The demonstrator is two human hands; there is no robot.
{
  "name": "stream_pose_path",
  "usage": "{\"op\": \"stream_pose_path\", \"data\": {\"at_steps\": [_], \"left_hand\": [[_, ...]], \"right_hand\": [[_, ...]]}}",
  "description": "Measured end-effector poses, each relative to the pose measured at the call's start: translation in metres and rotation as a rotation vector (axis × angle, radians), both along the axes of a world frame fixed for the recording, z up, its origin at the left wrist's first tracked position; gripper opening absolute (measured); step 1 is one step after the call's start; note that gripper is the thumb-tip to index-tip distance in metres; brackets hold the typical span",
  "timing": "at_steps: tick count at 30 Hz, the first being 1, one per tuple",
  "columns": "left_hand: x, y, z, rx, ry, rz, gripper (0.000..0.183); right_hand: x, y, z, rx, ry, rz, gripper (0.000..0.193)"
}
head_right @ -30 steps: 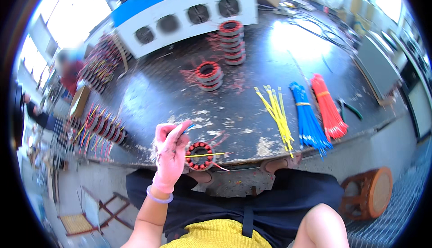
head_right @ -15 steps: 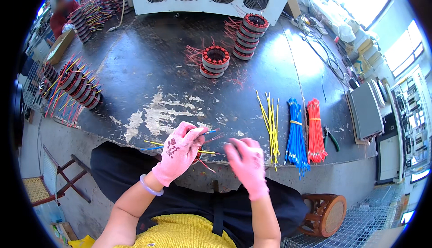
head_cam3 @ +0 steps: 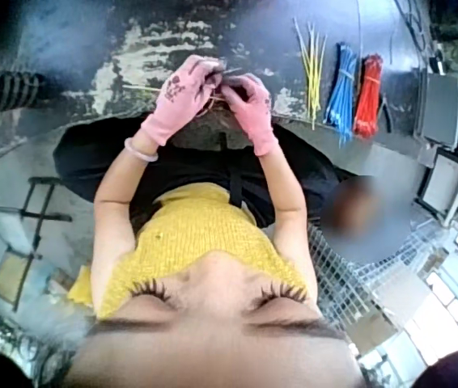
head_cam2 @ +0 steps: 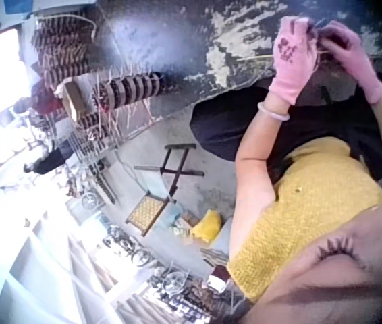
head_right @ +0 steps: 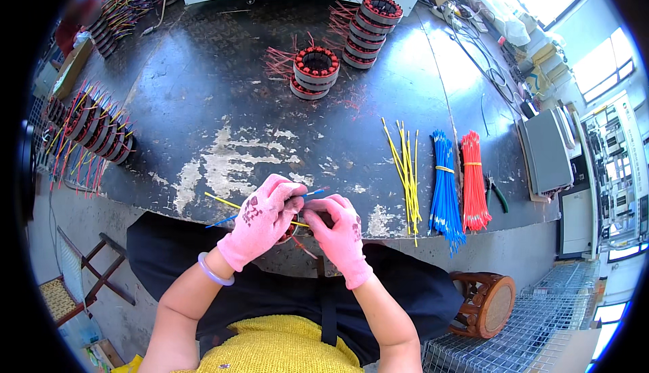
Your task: The person secures bundles of wires on several motor stators using zip ties and then trims the excess length with a pair of snips.
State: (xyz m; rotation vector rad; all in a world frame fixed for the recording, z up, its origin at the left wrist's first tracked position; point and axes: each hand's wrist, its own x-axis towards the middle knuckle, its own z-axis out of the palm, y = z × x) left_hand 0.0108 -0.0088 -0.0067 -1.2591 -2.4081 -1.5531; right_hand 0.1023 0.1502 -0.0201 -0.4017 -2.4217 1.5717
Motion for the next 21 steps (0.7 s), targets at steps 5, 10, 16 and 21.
{"op": "stream_pose_path", "data": {"at_steps": [5,10,16,21], "left_hand": [[-0.012,-0.006,-0.001,-0.05,0.052,-0.088,0.021],[-0.016,-0.007,0.002,-0.105,0.05,-0.154,0.02],[-0.007,-0.008,0.019,-0.261,0.228,-0.153,0.018],[-0.004,-0.007,0.028,-0.303,0.22,-0.14,0.018]], "right_hand": [[0.018,-0.004,0.009,0.135,0.13,-0.089,0.014],[0.02,0.0,0.013,0.416,0.222,-0.103,0.02],[0.014,0.006,0.021,0.215,0.186,0.004,0.018],[0.014,0.008,0.02,-0.018,0.04,0.018,0.013]]}}
